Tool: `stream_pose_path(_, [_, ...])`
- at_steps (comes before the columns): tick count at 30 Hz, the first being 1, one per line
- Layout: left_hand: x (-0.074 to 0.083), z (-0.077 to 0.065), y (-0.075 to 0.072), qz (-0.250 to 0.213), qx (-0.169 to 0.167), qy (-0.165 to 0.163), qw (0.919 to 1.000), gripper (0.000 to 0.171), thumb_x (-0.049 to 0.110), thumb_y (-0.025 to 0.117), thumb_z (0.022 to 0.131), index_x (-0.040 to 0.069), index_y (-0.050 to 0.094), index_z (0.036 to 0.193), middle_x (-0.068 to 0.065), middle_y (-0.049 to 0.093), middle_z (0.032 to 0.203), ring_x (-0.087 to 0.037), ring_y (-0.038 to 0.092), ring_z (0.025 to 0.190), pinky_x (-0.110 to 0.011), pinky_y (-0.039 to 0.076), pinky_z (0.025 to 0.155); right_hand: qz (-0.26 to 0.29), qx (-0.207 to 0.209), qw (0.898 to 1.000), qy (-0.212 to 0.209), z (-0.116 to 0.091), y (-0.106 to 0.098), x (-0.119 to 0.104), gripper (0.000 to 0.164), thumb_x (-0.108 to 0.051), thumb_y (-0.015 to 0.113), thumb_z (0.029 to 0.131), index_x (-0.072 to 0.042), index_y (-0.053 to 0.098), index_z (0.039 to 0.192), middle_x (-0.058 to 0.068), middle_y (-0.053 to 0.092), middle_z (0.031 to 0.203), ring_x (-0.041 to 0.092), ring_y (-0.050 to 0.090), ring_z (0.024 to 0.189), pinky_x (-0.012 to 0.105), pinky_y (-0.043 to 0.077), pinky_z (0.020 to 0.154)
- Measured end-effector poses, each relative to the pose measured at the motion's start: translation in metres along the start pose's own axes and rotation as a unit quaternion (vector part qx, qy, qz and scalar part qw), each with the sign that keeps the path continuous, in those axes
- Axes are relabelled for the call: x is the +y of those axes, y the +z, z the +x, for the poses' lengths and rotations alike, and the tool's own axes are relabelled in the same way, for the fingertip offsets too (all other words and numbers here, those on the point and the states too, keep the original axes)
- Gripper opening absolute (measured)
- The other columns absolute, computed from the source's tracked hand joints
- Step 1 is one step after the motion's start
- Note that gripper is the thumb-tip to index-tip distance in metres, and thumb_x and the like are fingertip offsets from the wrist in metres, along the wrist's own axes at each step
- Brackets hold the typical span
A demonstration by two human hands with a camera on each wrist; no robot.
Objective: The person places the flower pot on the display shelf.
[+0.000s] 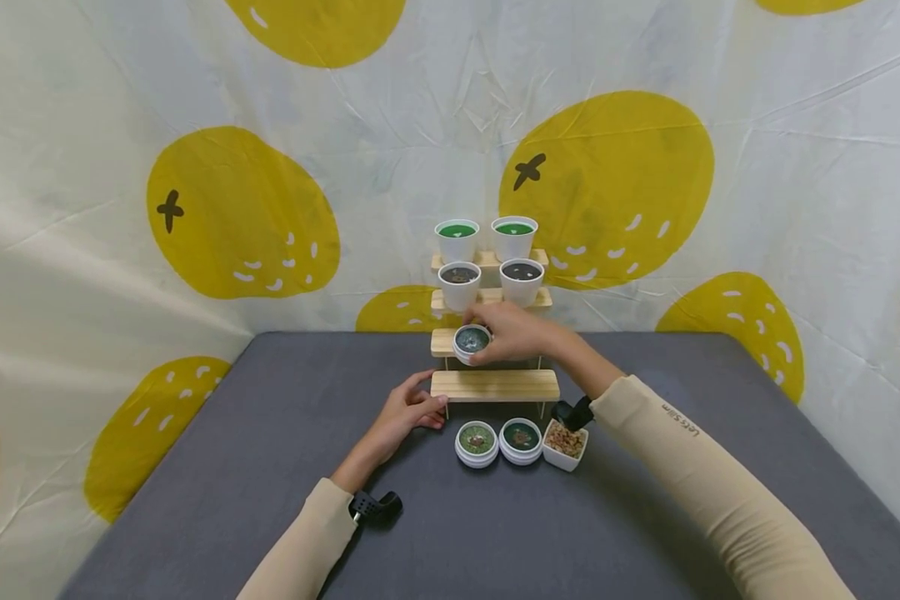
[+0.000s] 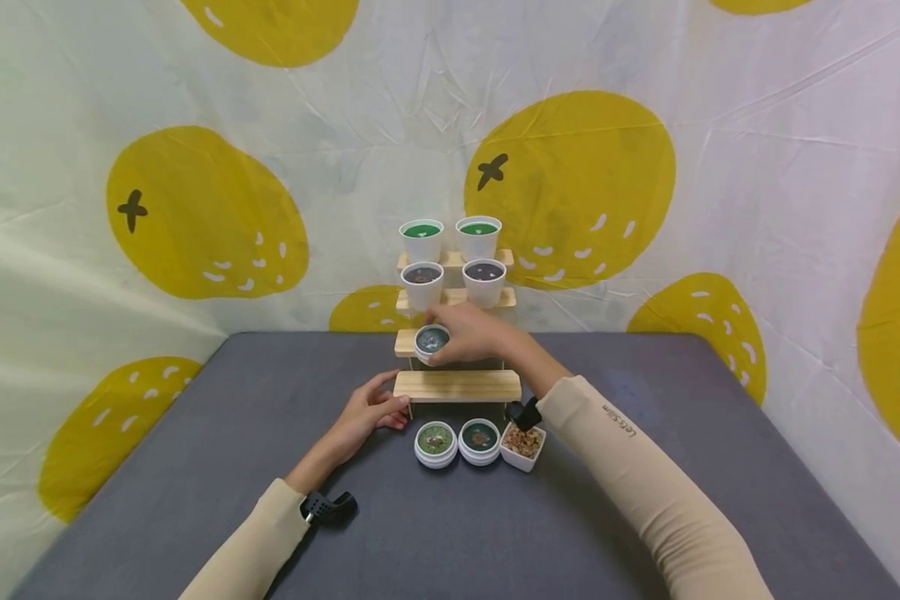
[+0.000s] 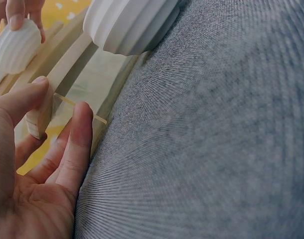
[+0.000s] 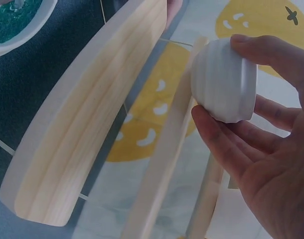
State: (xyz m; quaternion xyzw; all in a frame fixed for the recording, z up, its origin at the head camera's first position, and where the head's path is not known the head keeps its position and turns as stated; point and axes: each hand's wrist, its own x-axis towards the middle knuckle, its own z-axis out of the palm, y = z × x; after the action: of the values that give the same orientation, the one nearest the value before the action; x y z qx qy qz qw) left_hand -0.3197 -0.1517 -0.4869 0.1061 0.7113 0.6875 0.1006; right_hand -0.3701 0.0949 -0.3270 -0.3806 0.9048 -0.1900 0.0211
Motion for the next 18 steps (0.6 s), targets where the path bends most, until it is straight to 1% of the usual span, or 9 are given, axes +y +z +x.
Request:
stream_pose_path(4, [0.0002,-0.0006,-0.0005,0.003,0.000,0.002,1.0000,0.070,0.022,0.073,0.098,0.012,0.038,0.158,-0.011,0.069,0.096,-0.018,0.073,0.078,-0.033,0.065,0.073,0.008,0.014,1.000,-0.005,0.0020,0.0042,-0.0003,0.056,-0.033,0.086,0.082,-0.007,0.061,0.125,0.009,0.071,0.111,0.023,0.063,0.099,0.039,0.053,0.087])
stream_pose_path(11, [0.0030,0.0003,0.0009,0.001,-0.005,0.003,1.0000,0.069,0.021,0.073,0.099,0.012,0.038,0.158,-0.009,0.069,0.096,-0.018,0.073,0.079,-0.033,0.065,0.074,0.024,0.038,0.999,0.006,0.0028,0.0060,-0.0003,0.056,-0.035,0.086,0.083,-0.008,0.062,0.126,0.008,0.071,0.109,0.022,0.063,0.095,0.037,0.052,0.082])
stream_pose_path(14, [0.0034,-0.0001,0.0008,0.001,-0.005,0.005,1.0000,0.070,0.019,0.072,0.099,0.010,0.036,0.159,-0.008,0.069,0.095,-0.018,0.072,0.078,-0.032,0.065,0.073,0.029,0.040,0.999,0.002,0.0030,0.0074,0.0013,0.057,-0.035,0.086,0.083,-0.010,0.064,0.130,0.008,0.072,0.111,0.021,0.065,0.095,0.038,0.054,0.082])
stream_pose_path(18, [0.0030,-0.0010,0.0002,0.002,-0.004,0.003,1.0000,0.071,0.019,0.072,0.099,0.010,0.036,0.159,-0.008,0.069,0.095,-0.017,0.072,0.078,-0.032,0.065,0.073,0.037,0.034,0.999,-0.001,0.0027,0.0095,0.0046,0.059,-0.035,0.085,0.085,-0.012,0.064,0.135,0.008,0.072,0.118,0.023,0.068,0.099,0.040,0.058,0.086])
